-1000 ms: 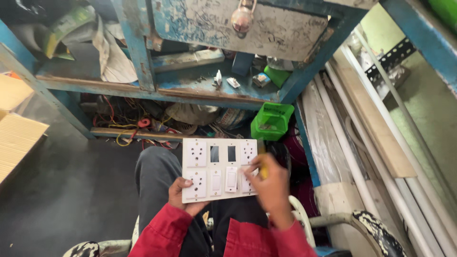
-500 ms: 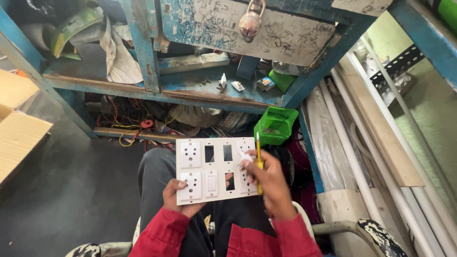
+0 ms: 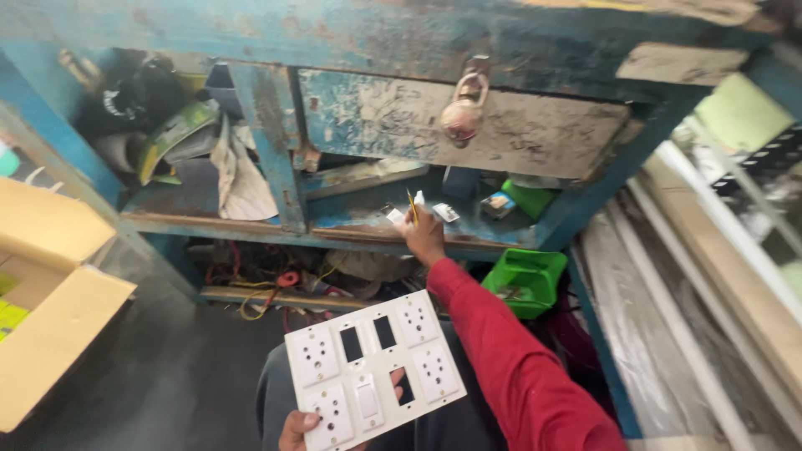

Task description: The person sits on a chair holding a white electrical wall plate with sockets and switch cutouts on their lap. They use a yellow-handled screwdriver to drive screws into the plate, fitting switch and socket modules into the cutouts, occasionally reaching to the shelf for small parts and turning the plate over to work from different sides.

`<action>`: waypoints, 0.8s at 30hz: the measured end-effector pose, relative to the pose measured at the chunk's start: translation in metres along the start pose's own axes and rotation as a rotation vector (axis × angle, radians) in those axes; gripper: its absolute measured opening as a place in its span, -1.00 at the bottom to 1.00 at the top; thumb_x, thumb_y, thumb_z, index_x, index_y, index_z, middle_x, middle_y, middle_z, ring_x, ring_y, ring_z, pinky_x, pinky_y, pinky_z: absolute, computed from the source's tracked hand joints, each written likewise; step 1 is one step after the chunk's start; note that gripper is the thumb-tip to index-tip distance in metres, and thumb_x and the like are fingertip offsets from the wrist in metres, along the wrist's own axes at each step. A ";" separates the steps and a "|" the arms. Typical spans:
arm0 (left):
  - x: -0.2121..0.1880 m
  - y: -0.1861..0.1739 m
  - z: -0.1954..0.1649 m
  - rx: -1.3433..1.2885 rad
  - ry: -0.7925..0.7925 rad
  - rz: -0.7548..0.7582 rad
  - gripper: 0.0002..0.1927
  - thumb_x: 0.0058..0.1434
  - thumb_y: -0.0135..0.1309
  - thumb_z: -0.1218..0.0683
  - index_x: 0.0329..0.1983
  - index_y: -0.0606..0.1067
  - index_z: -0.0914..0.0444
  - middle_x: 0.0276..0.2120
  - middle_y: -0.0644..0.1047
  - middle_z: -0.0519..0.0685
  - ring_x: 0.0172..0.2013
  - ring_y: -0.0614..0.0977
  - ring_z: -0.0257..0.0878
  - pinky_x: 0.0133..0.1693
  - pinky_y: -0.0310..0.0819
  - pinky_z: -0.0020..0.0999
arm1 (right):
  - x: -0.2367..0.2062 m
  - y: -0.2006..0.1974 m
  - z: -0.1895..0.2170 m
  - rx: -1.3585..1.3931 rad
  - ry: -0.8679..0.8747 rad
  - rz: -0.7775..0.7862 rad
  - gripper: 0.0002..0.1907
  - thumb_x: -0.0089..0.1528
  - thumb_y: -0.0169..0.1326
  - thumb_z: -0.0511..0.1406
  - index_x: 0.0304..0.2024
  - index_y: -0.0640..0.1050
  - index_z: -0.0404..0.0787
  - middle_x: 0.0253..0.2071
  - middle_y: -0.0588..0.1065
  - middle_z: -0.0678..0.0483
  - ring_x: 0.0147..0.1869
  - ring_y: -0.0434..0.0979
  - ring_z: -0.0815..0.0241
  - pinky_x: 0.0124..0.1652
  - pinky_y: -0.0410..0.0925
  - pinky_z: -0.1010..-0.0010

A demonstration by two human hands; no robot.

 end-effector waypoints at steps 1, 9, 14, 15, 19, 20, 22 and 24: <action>0.000 0.001 -0.001 -0.039 0.001 0.047 -0.07 0.11 -0.04 0.15 0.55 -0.12 0.25 0.42 0.04 0.58 0.41 0.13 0.54 0.01 0.45 0.13 | 0.004 0.014 -0.006 -0.051 0.030 0.066 -0.90 0.28 0.23 -0.27 -0.22 0.58 -0.12 -0.24 0.61 -0.09 -0.07 0.65 -0.14 -0.14 0.45 0.09; 0.006 -0.001 -0.005 0.078 0.124 -0.084 -0.03 0.00 -0.03 0.14 0.53 -0.07 0.30 0.36 0.06 0.66 0.34 0.15 0.61 0.22 0.20 0.30 | -0.017 -0.014 0.027 -0.137 -0.384 -0.097 -0.70 0.05 0.28 -0.36 -0.14 0.61 -0.16 0.08 0.58 -0.09 0.10 0.55 -0.16 0.01 0.42 0.14; 0.003 0.026 -0.002 0.135 0.246 -0.038 -0.06 0.00 -0.02 0.11 0.50 -0.02 0.33 0.36 0.13 0.52 0.30 0.18 0.63 0.28 0.10 0.50 | -0.073 -0.056 -0.013 0.123 0.140 0.142 -0.78 0.18 0.27 -0.27 -0.12 0.65 -0.16 -0.20 0.67 0.03 -0.15 0.68 0.09 -0.14 0.44 0.32; 0.001 0.032 -0.002 0.152 0.243 -0.015 -0.08 0.02 -0.02 0.09 0.49 0.01 0.34 0.36 0.15 0.51 0.29 0.20 0.63 0.28 0.10 0.49 | -0.096 -0.068 -0.019 0.252 0.287 0.207 -0.74 0.21 0.24 -0.26 -0.06 0.61 -0.18 -0.20 0.67 0.04 -0.18 0.67 0.15 -0.19 0.41 0.39; -0.026 0.007 0.002 0.191 0.260 -0.397 -0.12 0.03 0.02 -0.02 0.47 0.19 0.35 0.35 0.31 0.33 0.29 0.33 0.40 0.29 0.09 0.44 | -0.224 -0.156 -0.006 0.557 0.605 0.268 -0.55 0.30 0.11 -0.22 0.19 0.47 -0.27 -0.20 0.66 0.11 -0.30 0.60 0.42 -0.41 0.27 0.65; -0.020 0.029 0.016 0.204 0.158 -0.169 -0.12 -0.01 0.02 0.03 0.45 0.20 0.37 0.34 0.31 0.38 0.28 0.34 0.48 0.29 0.11 0.47 | -0.254 -0.182 0.005 0.574 0.626 0.250 -0.57 0.30 0.08 -0.26 0.20 0.48 -0.27 -0.19 0.66 0.10 -0.35 0.49 0.45 -0.45 0.22 0.64; -0.021 0.035 0.025 0.220 0.156 -0.148 -0.09 -0.06 0.02 0.06 0.46 0.19 0.32 0.34 0.30 0.36 0.29 0.34 0.48 0.30 0.10 0.48 | -0.292 -0.221 0.039 0.561 0.609 0.233 -0.56 0.28 0.05 -0.34 0.23 0.46 -0.26 -0.16 0.64 0.10 -0.39 0.37 0.49 -0.47 0.19 0.61; -0.025 0.034 0.035 0.211 0.152 -0.205 -0.07 -0.07 0.03 0.09 0.47 0.18 0.32 0.34 0.30 0.35 0.30 0.33 0.45 0.32 0.09 0.47 | -0.310 -0.242 0.080 0.479 0.524 0.322 -0.50 0.26 0.02 -0.40 0.27 0.42 -0.24 -0.12 0.62 0.11 -0.38 0.37 0.46 -0.44 0.26 0.58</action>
Point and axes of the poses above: each hand's wrist, its own x-axis towards the middle knuckle, its own y-axis out of the palm, z = x × y, the point moved 10 cm from there along x, towards the middle knuckle
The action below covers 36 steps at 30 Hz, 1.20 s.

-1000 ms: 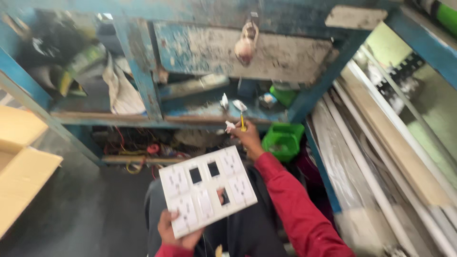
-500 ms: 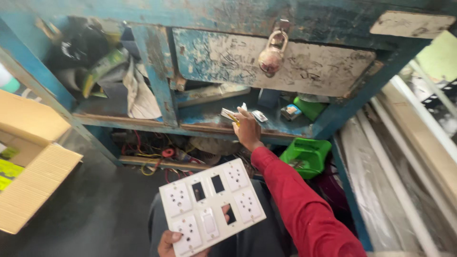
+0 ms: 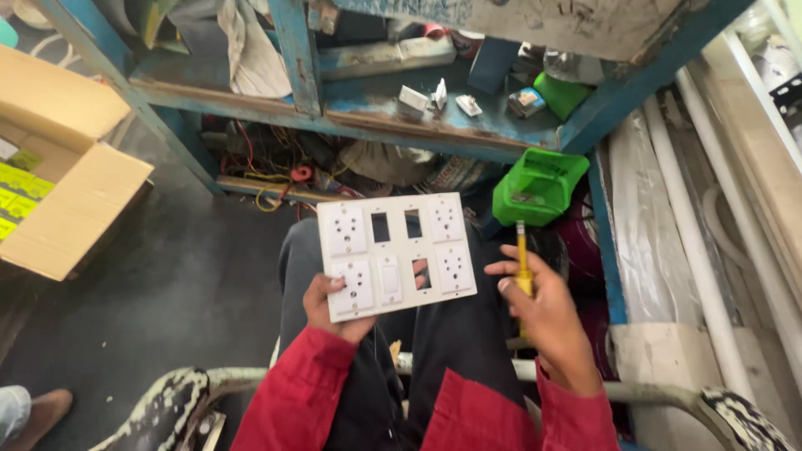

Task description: The person sits on a chair holding a white electrical wall plate with sockets and switch cutouts on their lap. They use a yellow-handled screwdriver to drive screws into the plate, fitting switch and socket modules into the cutouts, occasionally reaching to the shelf for small parts and turning the plate over to work from different sides.

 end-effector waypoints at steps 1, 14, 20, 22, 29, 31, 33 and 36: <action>0.001 -0.004 0.005 -0.005 -0.018 -0.057 -0.07 -0.06 0.02 0.09 0.49 0.17 0.35 0.34 0.30 0.35 0.30 0.33 0.42 0.33 0.08 0.45 | -0.017 0.009 0.018 -0.067 -0.052 0.063 -0.48 0.25 0.00 -0.41 0.30 0.40 -0.23 -0.10 0.60 0.11 -0.39 0.38 0.43 -0.43 0.30 0.55; -0.005 -0.057 0.022 0.124 -0.124 -0.111 -0.19 -0.05 0.01 0.15 0.35 0.28 0.47 0.15 0.47 0.34 0.16 0.50 0.26 0.23 0.33 0.25 | -0.076 0.077 0.096 -0.492 -0.381 0.047 -0.81 0.26 0.08 -0.44 -0.06 0.53 -0.29 -0.27 0.61 -0.12 -0.35 0.67 -0.05 -0.35 0.46 0.25; -0.004 -0.071 0.023 0.127 -0.144 -0.165 -0.23 -0.10 -0.01 0.18 0.29 0.33 0.47 0.08 0.52 0.30 0.08 0.56 0.23 0.17 0.39 0.22 | -0.088 0.080 0.126 -0.613 -0.682 -0.066 -0.79 0.12 0.18 -0.50 -0.19 0.64 -0.26 -0.18 0.64 -0.02 -0.17 0.69 -0.05 -0.23 0.52 0.29; -0.003 -0.069 0.023 0.147 -0.148 -0.149 -0.20 -0.14 -0.03 0.18 0.28 0.33 0.47 0.07 0.53 0.31 0.08 0.58 0.23 0.17 0.42 0.17 | -0.089 0.083 0.132 -0.665 -0.723 -0.075 -0.80 0.12 0.18 -0.48 -0.20 0.65 -0.23 -0.17 0.64 0.01 -0.17 0.69 -0.01 -0.21 0.52 0.29; -0.009 -0.066 0.015 0.236 -0.186 -0.169 -0.27 0.00 -0.01 0.14 0.31 0.30 0.45 0.07 0.53 0.29 0.06 0.60 0.16 0.13 0.48 0.10 | -0.074 0.113 0.144 -1.049 -0.843 0.234 -0.86 0.12 0.12 -0.43 -0.29 0.64 -0.20 -0.31 0.62 0.06 -0.19 0.63 -0.03 -0.29 0.43 0.15; -0.009 -0.066 0.011 0.297 -0.172 -0.201 -0.28 0.00 -0.01 0.16 0.31 0.31 0.43 0.05 0.53 0.25 0.02 0.62 0.11 0.07 0.51 0.07 | -0.069 0.111 0.152 -0.998 -0.827 0.204 -0.71 0.09 0.19 -0.27 -0.20 0.61 -0.32 -0.27 0.58 -0.06 -0.21 0.58 -0.12 -0.28 0.42 0.10; -0.007 -0.069 0.004 0.371 -0.147 -0.238 -0.28 -0.02 -0.01 0.19 0.31 0.31 0.41 0.02 0.53 0.22 -0.02 0.63 0.06 0.02 0.55 0.04 | -0.054 0.113 0.145 -1.036 -0.673 0.226 -0.70 0.18 0.18 -0.19 -0.22 0.57 -0.32 -0.28 0.57 -0.11 -0.20 0.56 -0.15 -0.24 0.41 0.07; -0.005 -0.074 0.000 0.467 -0.126 -0.285 -0.26 -0.07 -0.03 0.26 0.30 0.31 0.40 -0.02 0.53 0.19 -0.08 0.64 0.01 -0.05 0.59 -0.03 | -0.038 0.112 0.123 -1.162 -0.387 0.269 -0.72 0.35 0.13 -0.18 -0.40 0.55 -0.19 -0.35 0.57 -0.09 -0.19 0.58 -0.14 -0.21 0.39 0.05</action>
Point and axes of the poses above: each hand's wrist, its own x-axis towards the middle knuckle, its own y-axis out of the palm, z = x × y, the point moved 10 cm from there along x, towards the middle knuckle
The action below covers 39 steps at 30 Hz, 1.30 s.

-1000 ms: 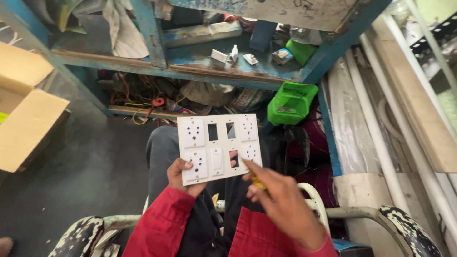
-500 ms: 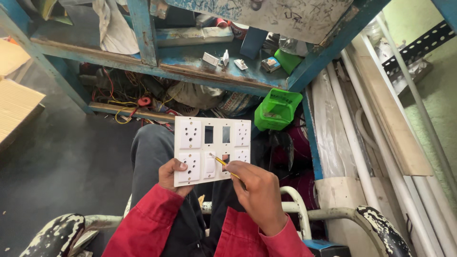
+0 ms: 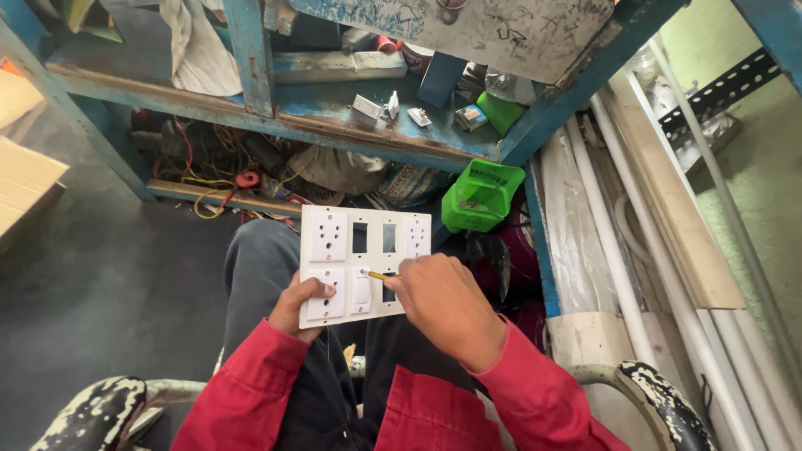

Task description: The person sits on a chair holding a white electrical wall plate with sockets and switch cutouts on their lap. They use a yellow-handled screwdriver to drive screws into the plate, fitting switch and socket modules into the cutouts, occasionally reaching to the shelf for small parts and turning the plate over to work from different sides.

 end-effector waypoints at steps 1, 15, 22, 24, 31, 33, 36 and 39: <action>0.000 -0.001 -0.002 0.017 0.002 -0.001 -0.25 -0.08 -0.04 0.28 0.30 0.31 0.43 -0.03 0.53 0.20 -0.10 0.64 0.01 -0.06 0.59 -0.05 | 0.001 -0.002 0.004 -0.012 -0.011 -0.035 -0.74 0.31 0.16 -0.18 -0.42 0.56 -0.18 -0.36 0.57 -0.09 -0.22 0.57 -0.15 -0.23 0.39 0.03; -0.012 0.026 -0.028 0.165 0.052 0.112 -0.07 -0.26 -0.12 0.35 0.37 0.36 0.39 0.03 0.56 0.11 -0.05 0.61 -0.15 -0.07 0.53 -0.39 | 0.012 -0.016 0.025 0.069 -0.205 -0.200 -0.70 0.33 0.10 -0.29 -0.47 0.57 -0.32 -0.46 0.51 -0.19 -0.31 0.54 -0.25 -0.28 0.36 0.00; -0.006 0.019 -0.027 0.204 0.080 0.092 -0.10 -0.26 -0.11 0.34 0.34 0.38 0.40 -0.01 0.57 0.10 -0.12 0.61 -0.17 -0.11 0.53 -0.41 | 0.009 -0.022 0.024 0.218 -0.199 -0.227 -0.86 0.18 0.19 -0.33 -0.36 0.62 -0.34 -0.39 0.54 -0.18 -0.32 0.57 -0.20 -0.31 0.40 0.10; -0.005 0.015 -0.026 0.219 0.081 0.085 -0.11 -0.25 -0.10 0.34 0.34 0.39 0.40 -0.03 0.57 0.10 -0.15 0.61 -0.18 -0.13 0.54 -0.41 | 0.008 -0.023 0.024 0.249 -0.174 -0.226 -0.86 0.17 0.20 -0.34 -0.33 0.62 -0.34 -0.37 0.54 -0.18 -0.32 0.57 -0.18 -0.31 0.40 0.11; -0.002 0.009 -0.026 0.276 0.115 0.079 -0.16 -0.22 -0.07 0.36 0.29 0.44 0.43 -0.09 0.60 0.08 -0.25 0.59 -0.22 -0.23 0.51 -0.44 | 0.000 -0.031 0.018 0.302 -0.114 -0.264 -0.82 0.18 0.23 -0.33 -0.26 0.60 -0.35 -0.35 0.55 -0.16 -0.31 0.60 -0.14 -0.31 0.41 0.15; -0.002 0.007 -0.028 0.290 0.127 0.062 -0.18 -0.24 -0.07 0.36 0.25 0.46 0.45 -0.11 0.61 0.08 -0.27 0.60 -0.22 -0.25 0.52 -0.45 | -0.002 -0.031 0.012 0.382 -0.068 -0.279 -0.76 0.17 0.23 -0.33 -0.17 0.56 -0.36 -0.33 0.55 -0.16 -0.32 0.62 -0.12 -0.33 0.44 0.18; -0.001 0.002 -0.031 0.302 0.147 0.029 -0.22 -0.28 -0.08 0.37 0.17 0.49 0.48 -0.12 0.63 0.10 -0.28 0.63 -0.20 -0.26 0.56 -0.44 | -0.007 -0.032 0.004 0.495 -0.021 -0.334 -0.70 0.21 0.20 -0.33 -0.09 0.48 -0.37 -0.28 0.54 -0.16 -0.30 0.64 -0.09 -0.33 0.47 0.23; 0.001 0.001 -0.034 0.337 0.176 0.012 -0.24 -0.28 -0.07 0.37 0.14 0.52 0.51 -0.11 0.63 0.12 -0.31 0.61 -0.20 -0.30 0.54 -0.42 | -0.010 -0.034 0.011 0.409 -0.082 -0.423 -0.75 0.25 0.20 -0.32 -0.14 0.47 -0.37 -0.24 0.54 -0.19 -0.24 0.61 -0.17 -0.30 0.45 0.19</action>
Point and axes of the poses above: each hand's wrist, its own x-axis towards the middle knuckle, its own y-axis out of the palm, z = x × y, the point moved 10 cm from there along x, towards the middle knuckle
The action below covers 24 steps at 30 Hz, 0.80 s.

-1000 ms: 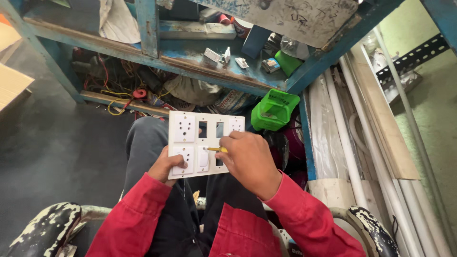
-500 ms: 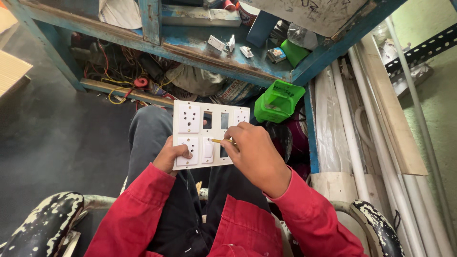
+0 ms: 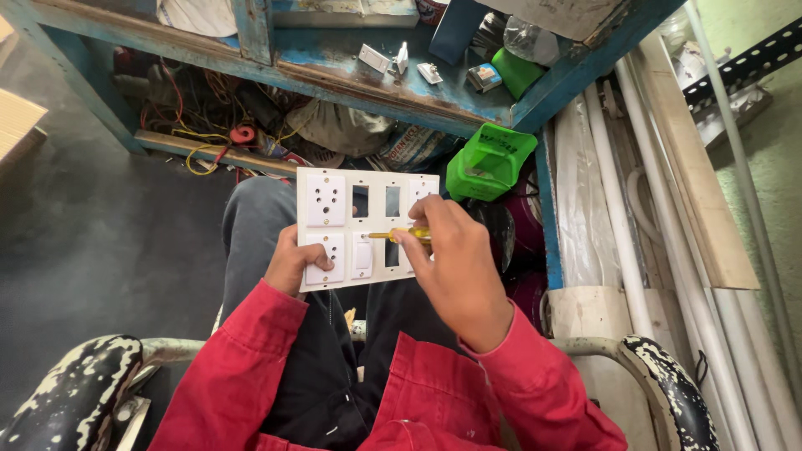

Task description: The person sits on a chair holding a white electrical wall plate with sockets and switch cutouts on their lap. They use a yellow-handled screwdriver to drive screws into the plate, fitting switch and socket modules into the cutouts, occasionally reaching to the shelf for small parts and turning the plate over to work from different sides.

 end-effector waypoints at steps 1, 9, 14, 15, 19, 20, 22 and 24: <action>0.001 0.000 0.000 0.003 0.002 -0.005 -0.23 -0.27 -0.07 0.37 0.16 0.52 0.51 -0.12 0.62 0.14 -0.33 0.59 -0.20 -0.32 0.52 -0.41 | -0.001 0.003 0.000 -0.039 -0.004 -0.003 -0.74 0.24 0.21 -0.32 -0.15 0.48 -0.37 -0.26 0.53 -0.21 -0.25 0.58 -0.21 -0.31 0.42 0.14; 0.000 -0.007 0.008 -0.098 -0.079 -0.070 -0.53 0.20 0.07 0.09 0.10 0.53 0.49 -0.16 0.67 0.09 -0.25 0.71 -0.24 -0.20 0.62 -0.40 | 0.001 0.023 0.013 -0.175 -0.222 0.174 -0.84 0.25 0.15 -0.36 -0.24 0.45 -0.33 -0.27 0.43 -0.18 -0.21 0.49 -0.27 -0.28 0.35 0.04; 0.004 -0.022 0.018 0.037 -0.055 -0.169 -0.52 0.32 0.12 -0.08 -0.02 0.56 0.47 -0.27 0.66 0.07 -0.35 0.67 -0.25 -0.30 0.56 -0.36 | 0.000 0.023 0.030 -0.155 -0.401 0.178 -0.81 0.15 0.11 -0.37 -0.20 0.48 -0.33 -0.26 0.42 -0.16 -0.14 0.49 -0.23 -0.22 0.36 0.06; 0.005 -0.024 0.021 0.028 -0.053 -0.170 -0.54 0.32 0.12 -0.08 -0.04 0.56 0.46 -0.28 0.65 0.07 -0.36 0.67 -0.25 -0.31 0.56 -0.37 | 0.002 0.035 0.015 -0.281 -0.265 0.281 -0.82 0.24 0.10 -0.30 -0.22 0.48 -0.31 -0.27 0.43 -0.13 -0.13 0.49 -0.20 -0.19 0.36 0.07; 0.005 -0.031 0.027 0.020 -0.045 -0.177 -0.55 0.33 0.14 -0.08 -0.06 0.57 0.45 -0.28 0.64 0.04 -0.36 0.66 -0.30 -0.30 0.56 -0.41 | -0.004 0.048 -0.009 -0.436 -0.024 0.447 -0.77 0.38 0.08 -0.22 -0.25 0.50 -0.26 -0.30 0.45 -0.09 -0.16 0.49 -0.15 -0.17 0.36 0.07; 0.005 -0.031 0.027 0.028 -0.044 -0.173 -0.55 0.32 0.14 -0.08 -0.05 0.57 0.45 -0.27 0.64 0.04 -0.35 0.66 -0.32 -0.29 0.56 -0.43 | -0.003 0.046 -0.005 -0.391 -0.038 0.422 -0.81 0.35 0.09 -0.25 -0.26 0.50 -0.26 -0.31 0.46 -0.09 -0.19 0.49 -0.16 -0.18 0.36 0.06; 0.004 -0.030 0.029 0.012 -0.066 -0.170 -0.54 0.31 0.13 -0.09 -0.05 0.56 0.44 -0.28 0.65 0.04 -0.35 0.67 -0.30 -0.30 0.58 -0.41 | -0.004 0.035 0.028 -0.326 -0.338 0.264 -0.95 0.19 0.04 -0.42 -0.28 0.49 -0.29 -0.33 0.46 -0.13 -0.22 0.50 -0.19 -0.23 0.38 0.06; 0.003 -0.029 0.029 0.004 -0.084 -0.170 -0.53 0.30 0.12 -0.10 -0.05 0.55 0.44 -0.28 0.65 0.05 -0.35 0.68 -0.29 -0.29 0.59 -0.40 | -0.010 0.029 0.045 -0.262 -0.485 0.175 -0.91 0.12 0.02 -0.48 -0.30 0.49 -0.30 -0.36 0.45 -0.15 -0.25 0.51 -0.21 -0.27 0.38 0.05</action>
Point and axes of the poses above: each hand's wrist, its own x-axis towards the middle knuckle, its own y-axis out of the palm, z = x × y, the point moved 10 cm from there along x, towards the middle knuckle
